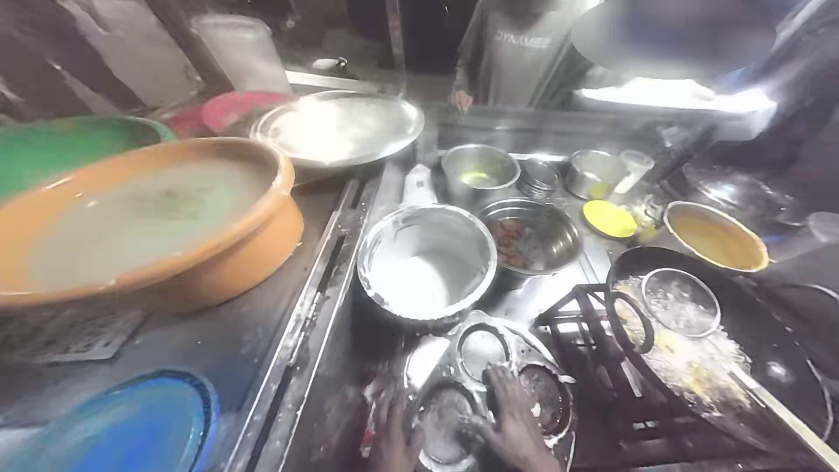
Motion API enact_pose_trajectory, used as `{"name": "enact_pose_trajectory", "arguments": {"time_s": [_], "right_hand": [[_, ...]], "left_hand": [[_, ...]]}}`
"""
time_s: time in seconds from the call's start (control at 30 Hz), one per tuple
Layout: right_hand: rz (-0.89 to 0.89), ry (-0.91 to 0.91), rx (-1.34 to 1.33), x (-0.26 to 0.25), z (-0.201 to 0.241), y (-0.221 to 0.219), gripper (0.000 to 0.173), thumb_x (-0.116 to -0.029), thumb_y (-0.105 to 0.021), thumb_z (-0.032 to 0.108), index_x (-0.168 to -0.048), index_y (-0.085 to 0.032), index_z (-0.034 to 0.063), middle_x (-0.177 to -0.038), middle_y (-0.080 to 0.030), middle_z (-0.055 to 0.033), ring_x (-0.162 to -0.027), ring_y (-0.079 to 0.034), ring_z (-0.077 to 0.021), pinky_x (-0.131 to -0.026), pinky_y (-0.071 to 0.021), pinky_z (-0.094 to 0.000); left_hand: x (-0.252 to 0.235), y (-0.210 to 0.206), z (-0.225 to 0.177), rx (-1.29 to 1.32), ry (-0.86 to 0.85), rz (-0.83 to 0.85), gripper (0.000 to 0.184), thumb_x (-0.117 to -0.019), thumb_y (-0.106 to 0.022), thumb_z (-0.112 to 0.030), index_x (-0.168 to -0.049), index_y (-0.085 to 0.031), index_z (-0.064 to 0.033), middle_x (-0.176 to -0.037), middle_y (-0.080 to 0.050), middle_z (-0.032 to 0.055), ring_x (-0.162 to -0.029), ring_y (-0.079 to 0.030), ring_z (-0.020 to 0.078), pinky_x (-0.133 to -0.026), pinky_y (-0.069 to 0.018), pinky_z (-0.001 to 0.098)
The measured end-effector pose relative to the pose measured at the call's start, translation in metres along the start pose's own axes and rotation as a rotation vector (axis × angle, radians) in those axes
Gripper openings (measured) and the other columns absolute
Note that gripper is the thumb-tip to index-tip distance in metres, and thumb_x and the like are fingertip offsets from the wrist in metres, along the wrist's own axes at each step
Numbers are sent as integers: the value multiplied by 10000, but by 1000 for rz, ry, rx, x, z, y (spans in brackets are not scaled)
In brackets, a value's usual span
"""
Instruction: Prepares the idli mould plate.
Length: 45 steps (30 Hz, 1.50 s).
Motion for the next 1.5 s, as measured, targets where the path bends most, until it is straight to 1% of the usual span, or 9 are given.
{"name": "enact_pose_trajectory", "arguments": {"time_s": [0.27, 0.37, 0.43, 0.57, 0.63, 0.73, 0.9, 1.27, 1.5], "right_hand": [[-55, 175, -166, 21, 9, -4, 351, -949, -627, 88, -1290, -713, 90, -1401, -636, -106, -1367, -549, -257, -1176, -428, -438], [-166, 65, -269, 29, -5, 26, 168, -929, -672, 88, -1053, -785, 75, -1116, -754, -89, -1114, -698, -224, -1015, -556, -415], [-246, -152, -156, 19, -16, 54, 223, -911, -709, 124, -1083, -739, -16, -1047, -742, -189, -1007, -723, -331, -935, -575, -502], [-33, -383, 113, 18, -37, 49, 773, -914, -646, 535, -1476, -514, 21, -1531, -458, -249, -1438, -414, -431, -1190, -338, -568], [-36, -323, 191, 33, -36, 33, 866, -924, -580, 596, -1535, -434, 1, -1580, -394, -265, -1481, -355, -441, -1211, -303, -577], [-63, -305, 229, 54, -22, 30, 801, -957, -584, 543, -1472, -485, -63, -1495, -470, -318, -1410, -444, -478, -1159, -379, -591], [-17, -390, 17, 53, 8, 21, 564, -940, -684, 204, -1421, -543, -54, -1446, -512, -316, -1347, -504, -473, -1120, -431, -568], [-97, -350, -545, 42, -10, 33, 212, -956, -674, 122, -1135, -755, 43, -1166, -718, -121, -1084, -683, -192, -1009, -542, -378], [-168, -127, -91, 37, 27, -12, 333, -1004, -568, 240, -1248, -685, 45, -1351, -623, -188, -1298, -563, -367, -1123, -438, -496]], "left_hand": [[0, -1, 0, 8, 5, -31, 696, -792, -787, -104, -1432, -525, -24, -1512, -422, 304, -1330, -493, 491, -1040, -478, 598], [0, -1, 2, 35, 10, -40, 740, -790, -783, -99, -1461, -483, -14, -1507, -430, 303, -1343, -482, 481, -1056, -460, 603], [1, -3, 6, 26, 4, -44, 750, -785, -792, -106, -1464, -486, -19, -1513, -421, 305, -1347, -477, 487, -1056, -457, 609], [1, -5, 3, 7, -16, -29, 714, -809, -772, -124, -1462, -496, -41, -1517, -418, 301, -1350, -480, 477, -1062, -457, 601], [1, -3, 3, 3, -19, -44, 708, -801, -764, -124, -1456, -505, -47, -1494, -453, 291, -1332, -503, 466, -1047, -471, 594], [2, -6, 3, 3, -13, -62, 703, -788, -766, -117, -1443, -517, -52, -1482, -471, 281, -1335, -500, 462, -1049, -470, 592], [2, -6, 5, -22, -17, -37, 700, -799, -764, -143, -1453, -523, -83, -1520, -447, 240, -1344, -505, 427, -1043, -487, 570], [4, -11, 14, 154, -58, -56, 725, -816, -708, -122, -1467, -432, 41, -1414, -533, 274, -1285, -555, 364, -1072, -463, 518], [3, -10, 10, 177, -93, -86, 568, -826, -668, -43, -1367, -533, 68, -1381, -561, 273, -1276, -555, 357, -1073, -458, 498]]}}
Point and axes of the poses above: each hand's wrist, its own x-axis away from the middle knuckle, its own y-axis out of the back of the hand, z = x × y, the point moved 3 cm from there along -x, towards the middle knuckle
